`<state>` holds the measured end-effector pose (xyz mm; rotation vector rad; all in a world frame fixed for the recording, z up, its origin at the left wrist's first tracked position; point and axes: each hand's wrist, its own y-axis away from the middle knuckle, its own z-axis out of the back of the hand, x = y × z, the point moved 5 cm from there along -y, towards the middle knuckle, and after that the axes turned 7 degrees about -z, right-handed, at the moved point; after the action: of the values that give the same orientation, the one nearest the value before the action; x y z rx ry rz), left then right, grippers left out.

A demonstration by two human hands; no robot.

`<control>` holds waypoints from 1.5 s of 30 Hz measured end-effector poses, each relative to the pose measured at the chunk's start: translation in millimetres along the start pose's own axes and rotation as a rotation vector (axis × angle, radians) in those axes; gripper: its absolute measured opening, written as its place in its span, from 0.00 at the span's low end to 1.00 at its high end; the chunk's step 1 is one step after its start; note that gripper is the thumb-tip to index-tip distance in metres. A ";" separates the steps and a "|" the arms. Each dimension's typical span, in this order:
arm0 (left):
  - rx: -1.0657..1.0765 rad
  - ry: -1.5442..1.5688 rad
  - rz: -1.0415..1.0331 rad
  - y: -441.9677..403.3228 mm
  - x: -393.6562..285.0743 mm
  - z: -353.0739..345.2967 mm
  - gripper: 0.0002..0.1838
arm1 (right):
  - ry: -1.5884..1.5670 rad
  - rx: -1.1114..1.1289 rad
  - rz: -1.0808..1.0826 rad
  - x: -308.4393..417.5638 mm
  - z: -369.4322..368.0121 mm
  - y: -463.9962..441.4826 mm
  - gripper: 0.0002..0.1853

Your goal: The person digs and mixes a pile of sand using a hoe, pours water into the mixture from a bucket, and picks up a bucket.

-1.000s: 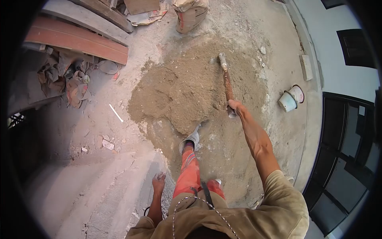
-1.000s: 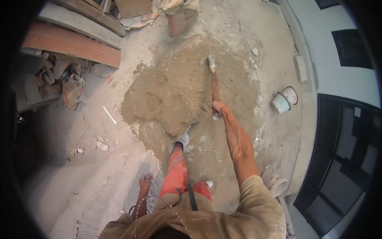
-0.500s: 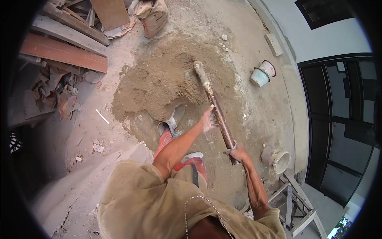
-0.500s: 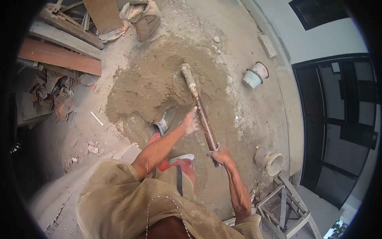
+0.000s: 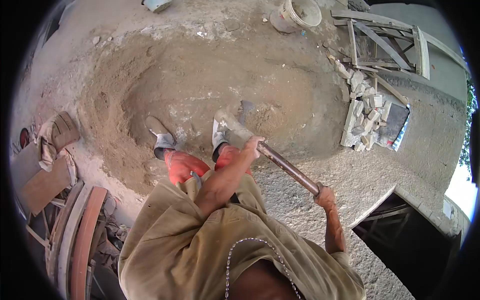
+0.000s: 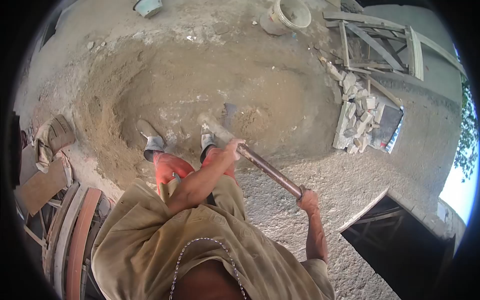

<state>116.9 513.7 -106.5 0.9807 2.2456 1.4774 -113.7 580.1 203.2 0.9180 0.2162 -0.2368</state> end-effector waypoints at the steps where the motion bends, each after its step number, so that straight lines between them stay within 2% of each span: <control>1: -0.008 -0.001 -0.009 -28.6 4.8 25.2 0.04 | -0.025 0.003 0.010 0.3 -8.7 -0.9 0.24; 2: -0.017 -0.003 -0.021 -40.2 -0.8 47.4 0.03 | -0.053 -0.017 0.058 13.8 -10.9 -5.7 0.22; 3: -0.025 -0.204 -0.189 -26.0 -29.1 62.1 0.04 | -0.122 -0.043 0.097 34.0 -11.8 -13.9 0.20; 5: -0.118 -0.087 -0.211 42.0 -104.7 66.1 0.05 | -0.183 -0.062 0.193 85.5 -14.6 -41.6 0.18; 6: -0.124 0.022 -0.306 57.7 -140.6 84.1 0.04 | -0.175 -0.052 0.252 116.2 -16.4 -58.8 0.18; 7: -0.171 0.090 -0.380 112.9 -183.4 82.1 0.03 | -0.162 -0.034 0.286 153.5 -14.3 -75.2 0.17; 9: -0.233 0.220 -0.537 168.5 -262.4 131.1 0.03 | -0.168 -0.049 0.444 245.2 8.6 -89.1 0.17; 11: -0.373 0.337 -0.874 265.4 -336.1 167.1 0.03 | -0.212 -0.076 0.662 348.9 46.1 -96.2 0.17; 13: -0.240 0.364 -1.141 368.3 -395.1 196.6 0.04 | -0.240 -0.031 0.817 454.5 68.3 -91.0 0.17; 15: -0.274 0.290 -1.526 486.0 -434.7 208.3 0.08 | -0.304 -0.123 1.016 562.6 98.9 -70.2 0.16; 17: -0.317 0.191 -1.782 593.5 -456.1 222.7 0.15 | -0.338 -0.172 1.155 673.2 137.6 -22.6 0.17; 20: -0.562 0.066 -1.913 650.0 -438.7 299.8 0.20 | -0.346 -0.188 1.359 827.2 182.1 75.4 0.17; 22: -0.623 0.162 -1.723 617.1 -397.2 378.0 0.23 | -0.378 -0.176 1.488 920.3 184.5 126.4 0.17; 24: -0.851 0.366 -1.323 556.1 -328.4 454.5 0.23 | -0.331 -0.173 1.547 1003.1 170.1 158.9 0.17; 26: -0.981 0.513 -1.065 492.1 -243.6 500.4 0.23 | -0.228 -0.106 1.516 1079.8 135.1 161.0 0.17; 28: -1.067 0.626 -0.846 435.5 -157.3 513.5 0.21 | -0.116 -0.041 1.438 1131.1 89.5 144.1 0.17; 30: -1.038 0.765 -0.698 384.4 -69.8 501.9 0.17 | -0.045 -0.032 1.332 1159.0 27.9 108.4 0.16; 32: -0.971 0.984 -0.498 328.7 30.2 470.0 0.15 | 0.023 0.216 1.026 1135.6 -38.0 55.9 0.15; 33: -0.918 1.080 -0.375 322.7 62.0 445.6 0.16 | 0.101 0.263 0.889 1118.5 -66.4 25.6 0.16; 34: -0.953 1.147 -0.260 314.5 93.3 426.5 0.16 | 0.196 0.259 0.758 1104.8 -99.6 -20.7 0.17; 35: -0.914 1.175 -0.257 318.8 102.6 411.0 0.17 | 0.172 0.421 0.648 1085.9 -135.3 -63.5 0.06; 37: -0.947 1.144 -0.247 334.1 102.5 394.7 0.15 | 0.062 0.248 0.689 1047.0 -134.9 -90.2 0.03; 39: -0.933 1.058 -0.335 333.8 69.2 409.6 0.14 | 0.074 0.378 0.680 1086.1 -87.5 -41.8 0.03; 40: -0.905 0.982 -0.433 332.8 51.5 422.5 0.12 | 0.099 0.466 0.639 1075.0 -75.6 -18.9 0.02; 43: -0.906 0.773 -0.706 355.3 -64.6 460.8 0.13 | 0.107 0.593 0.689 1065.4 -33.3 17.1 0.09; 45: -0.824 0.600 -0.761 365.6 -156.0 460.4 0.16 | 0.080 0.493 0.695 1004.0 4.8 21.1 0.07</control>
<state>631.2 821.6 -3.3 -0.5573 1.6378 2.1052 849.2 478.5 -63.2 1.4339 -0.1032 0.4101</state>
